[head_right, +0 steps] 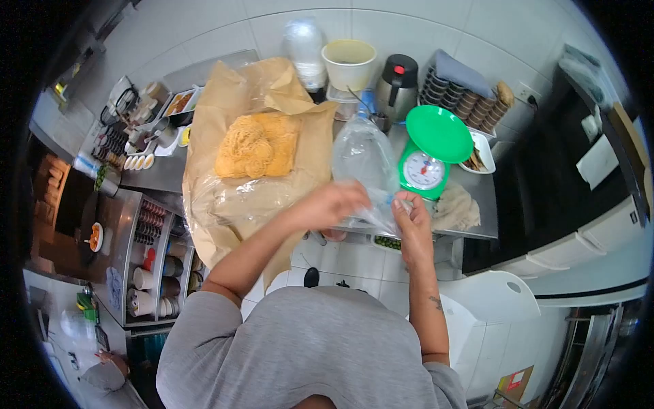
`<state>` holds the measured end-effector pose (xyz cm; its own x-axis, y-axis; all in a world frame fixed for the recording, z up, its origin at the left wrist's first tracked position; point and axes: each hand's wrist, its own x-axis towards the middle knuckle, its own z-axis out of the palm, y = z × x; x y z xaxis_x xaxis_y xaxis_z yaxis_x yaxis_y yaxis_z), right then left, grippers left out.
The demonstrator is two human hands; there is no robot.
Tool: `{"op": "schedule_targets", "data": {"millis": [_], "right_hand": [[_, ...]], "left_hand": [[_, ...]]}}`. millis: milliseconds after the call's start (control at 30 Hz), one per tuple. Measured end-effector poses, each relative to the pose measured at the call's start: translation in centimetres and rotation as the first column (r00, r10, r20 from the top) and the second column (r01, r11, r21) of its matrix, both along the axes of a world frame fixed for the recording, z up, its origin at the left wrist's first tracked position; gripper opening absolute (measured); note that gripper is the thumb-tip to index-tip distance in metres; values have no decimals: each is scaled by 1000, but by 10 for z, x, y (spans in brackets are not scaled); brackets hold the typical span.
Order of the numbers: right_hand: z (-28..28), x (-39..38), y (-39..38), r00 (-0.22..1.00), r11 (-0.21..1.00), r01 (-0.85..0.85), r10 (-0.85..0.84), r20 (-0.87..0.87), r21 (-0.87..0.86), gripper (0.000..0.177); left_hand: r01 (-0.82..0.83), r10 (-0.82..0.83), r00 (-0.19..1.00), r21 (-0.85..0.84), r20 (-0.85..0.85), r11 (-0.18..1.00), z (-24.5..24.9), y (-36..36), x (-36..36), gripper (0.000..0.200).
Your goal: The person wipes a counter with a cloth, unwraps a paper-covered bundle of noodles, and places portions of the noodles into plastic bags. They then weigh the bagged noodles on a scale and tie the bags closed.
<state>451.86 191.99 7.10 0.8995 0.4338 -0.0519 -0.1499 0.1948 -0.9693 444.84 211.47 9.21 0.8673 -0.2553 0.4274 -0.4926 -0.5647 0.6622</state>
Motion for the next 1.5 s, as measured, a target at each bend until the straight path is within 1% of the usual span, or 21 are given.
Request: {"op": "schedule_targets", "data": {"millis": [33,67,100,133,167,233,300,400,467,633,733,800,867,933,1000,1067,1167,1267,1367,1400,1500], "right_hand": [[15,-10,13,1000,1000,1,-1,18,11,9],[22,-17,23,999,1000,7,-7,32,23,9],[21,-19,31,998,999,-42,41,51,9,10],[19,-19,38,993,996,-90,91,70,-9,11],[17,-20,44,986,990,-138,140,90,-29,11],[9,-29,62,975,972,-220,223,19,-76,9],[10,-35,81,965,961,-262,262,-11,-87,8],[7,-45,99,965,963,-262,262,-6,-64,10],[6,-45,105,966,963,-259,257,-38,-70,12],[1,-49,127,970,966,-244,242,-27,-88,13],[-8,-49,144,957,951,-247,270,108,-185,13],[-21,-44,158,911,930,-206,296,287,-306,14],[-15,-32,186,786,920,-147,331,522,-363,24],[-26,7,231,665,838,-271,519,537,-474,35],[-3,31,273,741,685,-532,661,117,-497,47],[-23,67,314,801,809,-313,506,319,-498,51],[-4,89,324,920,861,-179,319,229,-477,36],[0,99,313,841,897,-194,361,404,-397,28],[-2,92,298,802,946,-33,218,557,-322,28],[1,94,298,798,940,35,177,576,-338,29],[-16,99,292,780,895,201,99,617,-398,30]], "left_hand": [[-114,105,993,-174,-58,978,3,31,-5,15],[-356,326,929,-172,-177,919,4,69,-9,16],[-589,553,808,259,202,766,10,111,-10,21],[-750,744,650,289,156,595,12,142,-11,21],[-847,827,486,388,282,365,4,171,-11,24],[-860,886,374,460,274,221,-20,229,-11,29],[-793,878,478,418,-23,443,-30,275,-6,34],[-861,877,475,245,70,447,22,277,-20,38],[-867,875,482,166,45,469,68,269,-32,36],[-782,783,622,49,6,621,149,257,-43,30],[-800,764,597,259,246,541,154,261,-42,24],[-797,794,567,390,218,461,132,263,-40,21],[-714,802,577,573,156,402,103,268,-37,18],[-727,770,616,497,166,475,81,273,-34,16],[-763,759,619,383,204,520,82,279,-31,16],[-787,759,609,293,229,543,94,286,-34,17],[-829,807,558,163,193,535,102,293,-41,19],[-827,805,562,97,191,554,82,295,-44,17],[-816,784,576,218,232,535,53,291,-44,14],[-836,816,546,189,192,515,50,291,-44,14],[-857,793,494,47,357,513,72,288,-46,14]]}}
